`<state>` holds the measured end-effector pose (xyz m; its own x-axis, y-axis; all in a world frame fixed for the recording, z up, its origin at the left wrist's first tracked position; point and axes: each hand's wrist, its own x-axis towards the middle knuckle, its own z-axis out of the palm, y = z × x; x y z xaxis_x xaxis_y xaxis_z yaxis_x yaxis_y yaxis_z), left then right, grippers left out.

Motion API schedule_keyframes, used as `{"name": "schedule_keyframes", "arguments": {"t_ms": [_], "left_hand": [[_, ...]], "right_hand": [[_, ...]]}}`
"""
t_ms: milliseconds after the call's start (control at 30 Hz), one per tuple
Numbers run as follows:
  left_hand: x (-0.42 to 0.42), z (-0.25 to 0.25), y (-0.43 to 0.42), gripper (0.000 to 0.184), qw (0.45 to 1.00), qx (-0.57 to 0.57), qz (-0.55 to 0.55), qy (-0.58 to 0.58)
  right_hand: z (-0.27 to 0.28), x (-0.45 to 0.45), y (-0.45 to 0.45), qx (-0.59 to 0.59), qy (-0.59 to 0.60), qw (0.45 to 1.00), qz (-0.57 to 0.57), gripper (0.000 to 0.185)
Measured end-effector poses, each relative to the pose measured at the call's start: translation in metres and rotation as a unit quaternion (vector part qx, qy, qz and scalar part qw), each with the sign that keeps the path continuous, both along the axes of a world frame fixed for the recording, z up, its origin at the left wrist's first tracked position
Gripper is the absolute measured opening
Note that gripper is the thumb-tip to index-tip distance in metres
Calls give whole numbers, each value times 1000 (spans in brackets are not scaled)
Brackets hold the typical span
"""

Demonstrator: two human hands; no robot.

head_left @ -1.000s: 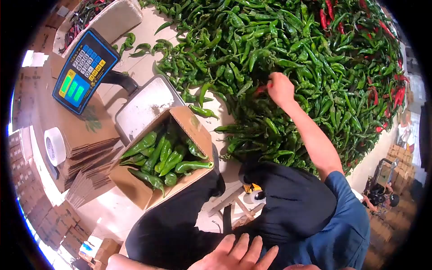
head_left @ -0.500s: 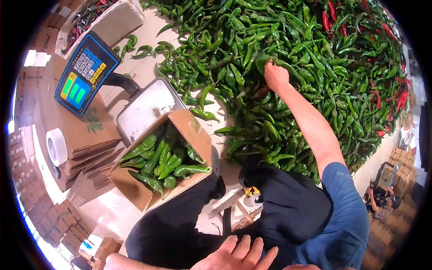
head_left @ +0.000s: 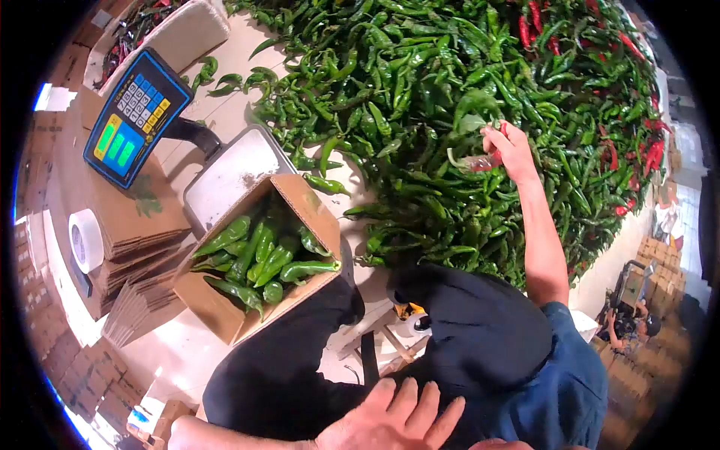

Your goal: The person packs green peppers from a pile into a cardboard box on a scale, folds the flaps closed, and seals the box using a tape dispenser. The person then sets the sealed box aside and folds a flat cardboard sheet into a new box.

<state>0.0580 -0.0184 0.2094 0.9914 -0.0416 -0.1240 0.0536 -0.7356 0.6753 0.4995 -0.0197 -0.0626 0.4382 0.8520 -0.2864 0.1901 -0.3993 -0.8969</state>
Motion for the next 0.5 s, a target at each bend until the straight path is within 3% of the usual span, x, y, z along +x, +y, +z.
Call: {"name": "schedule_keyframes", "arguments": {"t_ms": [100,200,300,333,367,433,500], "left_hand": [[9,4,1,42,999,-30,16,-17],[10,3,-9,43,1000,-19,5,-15],[21,-5,-10,53,997,32,-25,-61],[15,-22,-27,56,999,25,8,-47],[20,-19,-20,57,999,32,-7,-34],[28,-14,-15,55,998,65,-9,-2],[37,-16,-7,51,999,2,32,4]], "right_hand": [[12,3,-33,56,252,964,-67,15],[22,13,-60,127,485,865,-28,16],[41,11,-78,200,555,808,13,28],[44,10,-82,234,476,847,32,32],[52,9,-86,244,468,848,49,32],[82,-1,-87,238,592,764,98,33],[96,-5,-95,269,577,762,114,25]]}}
